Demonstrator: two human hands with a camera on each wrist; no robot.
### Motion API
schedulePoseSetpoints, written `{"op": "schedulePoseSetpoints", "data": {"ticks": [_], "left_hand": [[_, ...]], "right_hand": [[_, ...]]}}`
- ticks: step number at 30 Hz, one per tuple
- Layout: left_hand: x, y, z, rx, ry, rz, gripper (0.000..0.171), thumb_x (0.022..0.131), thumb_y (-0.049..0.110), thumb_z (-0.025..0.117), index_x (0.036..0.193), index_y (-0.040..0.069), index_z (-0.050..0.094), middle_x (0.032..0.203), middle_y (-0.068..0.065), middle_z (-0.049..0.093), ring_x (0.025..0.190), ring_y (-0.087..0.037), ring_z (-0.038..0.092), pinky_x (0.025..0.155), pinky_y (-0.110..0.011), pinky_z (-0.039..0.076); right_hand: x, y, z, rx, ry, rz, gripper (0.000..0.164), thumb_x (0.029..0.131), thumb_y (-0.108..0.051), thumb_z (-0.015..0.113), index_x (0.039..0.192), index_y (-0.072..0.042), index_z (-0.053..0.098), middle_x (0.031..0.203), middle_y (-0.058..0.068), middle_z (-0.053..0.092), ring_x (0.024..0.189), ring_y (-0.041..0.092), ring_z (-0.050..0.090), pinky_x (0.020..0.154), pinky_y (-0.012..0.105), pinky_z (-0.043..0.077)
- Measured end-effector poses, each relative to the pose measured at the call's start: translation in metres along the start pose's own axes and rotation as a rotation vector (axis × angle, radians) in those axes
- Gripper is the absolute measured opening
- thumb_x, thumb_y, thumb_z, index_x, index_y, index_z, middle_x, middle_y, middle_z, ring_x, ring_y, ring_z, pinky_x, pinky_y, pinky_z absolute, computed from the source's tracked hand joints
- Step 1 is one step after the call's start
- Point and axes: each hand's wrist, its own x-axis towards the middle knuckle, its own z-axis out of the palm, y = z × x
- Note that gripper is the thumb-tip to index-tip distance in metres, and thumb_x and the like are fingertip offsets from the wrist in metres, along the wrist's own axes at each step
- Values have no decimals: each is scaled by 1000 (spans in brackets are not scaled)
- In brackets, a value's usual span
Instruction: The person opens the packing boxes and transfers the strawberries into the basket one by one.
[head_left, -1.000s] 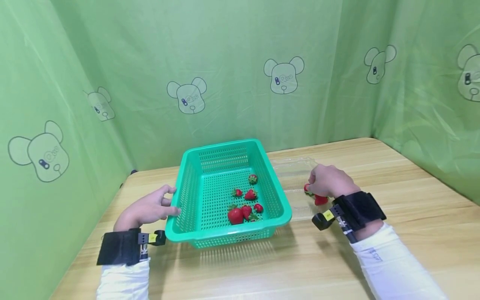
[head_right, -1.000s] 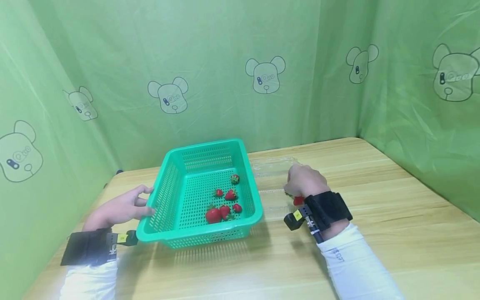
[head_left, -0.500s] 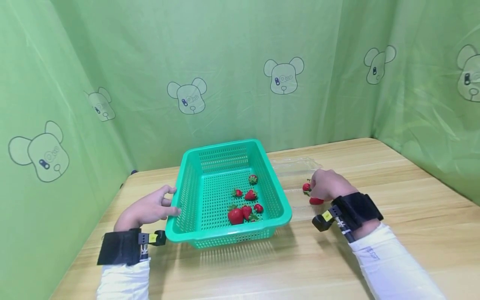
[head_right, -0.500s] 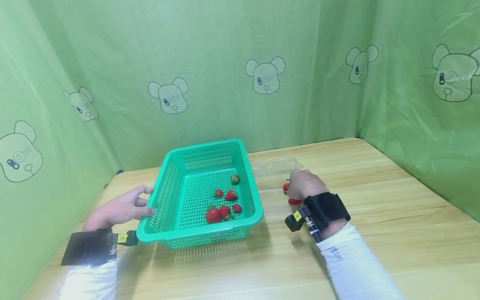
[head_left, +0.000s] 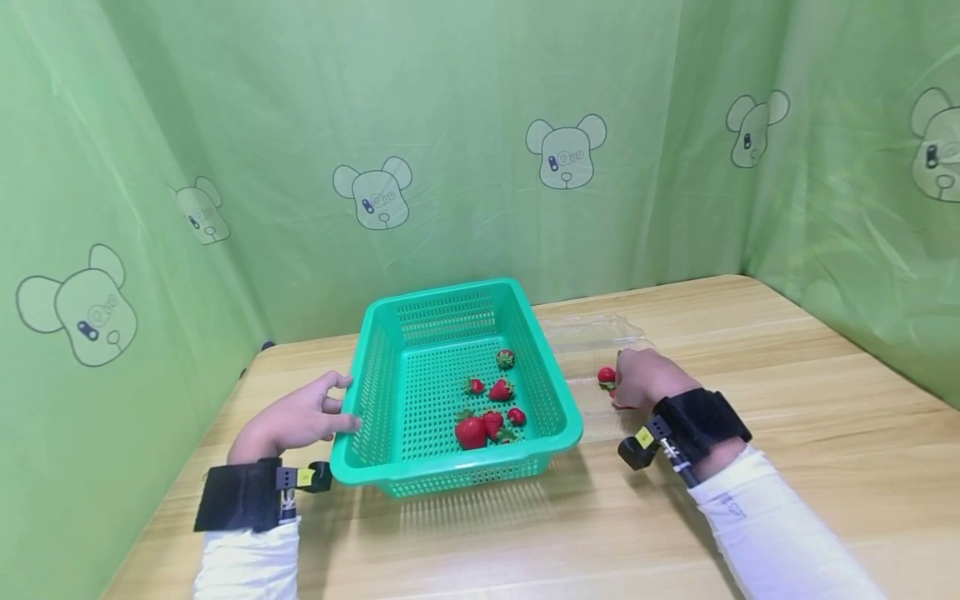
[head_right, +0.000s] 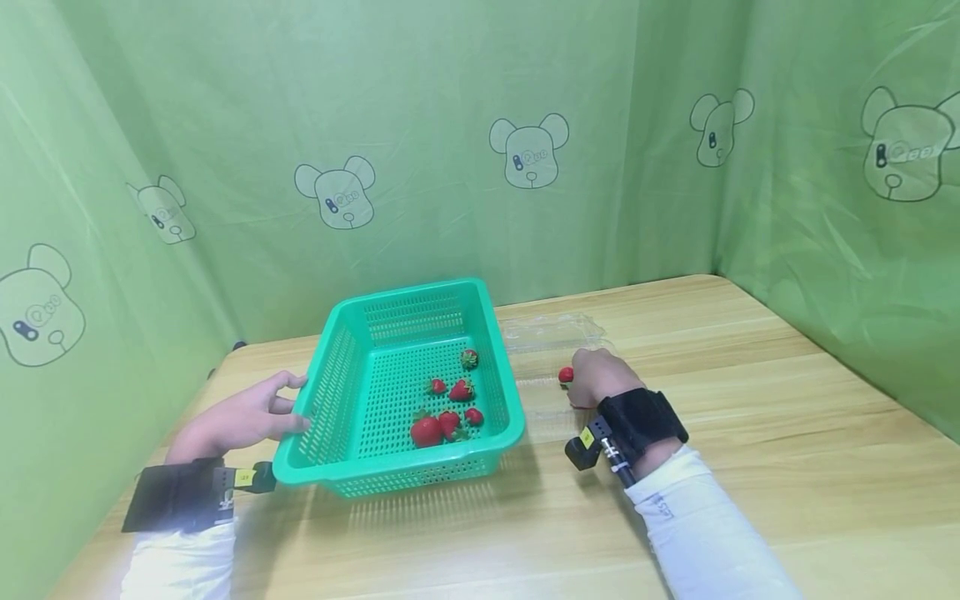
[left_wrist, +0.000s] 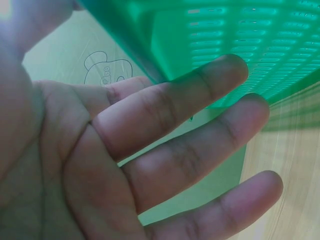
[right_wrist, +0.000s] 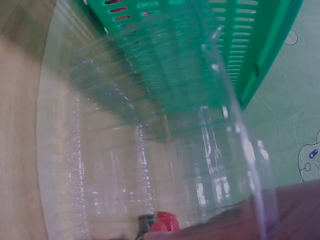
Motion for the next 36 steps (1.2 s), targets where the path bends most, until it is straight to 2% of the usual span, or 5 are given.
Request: {"op": "schedulePoseSetpoints", "data": {"ticks": [9, 17, 22, 26, 36], "left_hand": [[-1, -1, 1, -27, -5, 2, 62, 86, 11, 63, 133, -8, 27, 125, -36, 54, 108, -39, 60, 90, -55, 50], [-1, -1, 1, -22, -4, 8, 62, 86, 11, 63, 133, -8, 27, 125, -36, 54, 108, -39, 60, 89, -55, 50], [0, -1, 1, -18, -5, 10, 61, 86, 11, 63, 132, -8, 28, 124, -36, 55, 107, -38, 60, 89, -55, 50], [-1, 0, 1, -10, -1, 5, 62, 86, 12, 64, 133, -7, 27, 126, -36, 54, 108, -39, 59, 90, -55, 50], [0, -1, 1, 1, 4, 7, 60, 86, 13, 64, 131, -7, 29, 126, -36, 54, 110, -40, 58, 90, -55, 49]], "right_hand": [[-1, -2, 1, 84, -2, 17, 11, 74, -7, 72, 68, -5, 63, 69, 7, 60, 57, 19, 50, 47, 25, 37], [0, -3, 0, 95, -11, 22, 12, 76, -9, 70, 69, -5, 62, 66, 6, 59, 58, 18, 50, 50, 25, 39], [0, -2, -1, 105, 24, -1, 11, 77, -10, 66, 67, -6, 61, 61, 3, 58, 55, 15, 50, 49, 24, 40], [1, -2, -2, 114, 62, -27, 17, 80, -13, 65, 64, -8, 60, 58, 0, 55, 52, 14, 48, 49, 25, 39], [5, -3, -1, 115, 131, -51, 16, 82, -18, 67, 72, -6, 65, 67, 4, 62, 61, 19, 54, 52, 28, 41]]}}
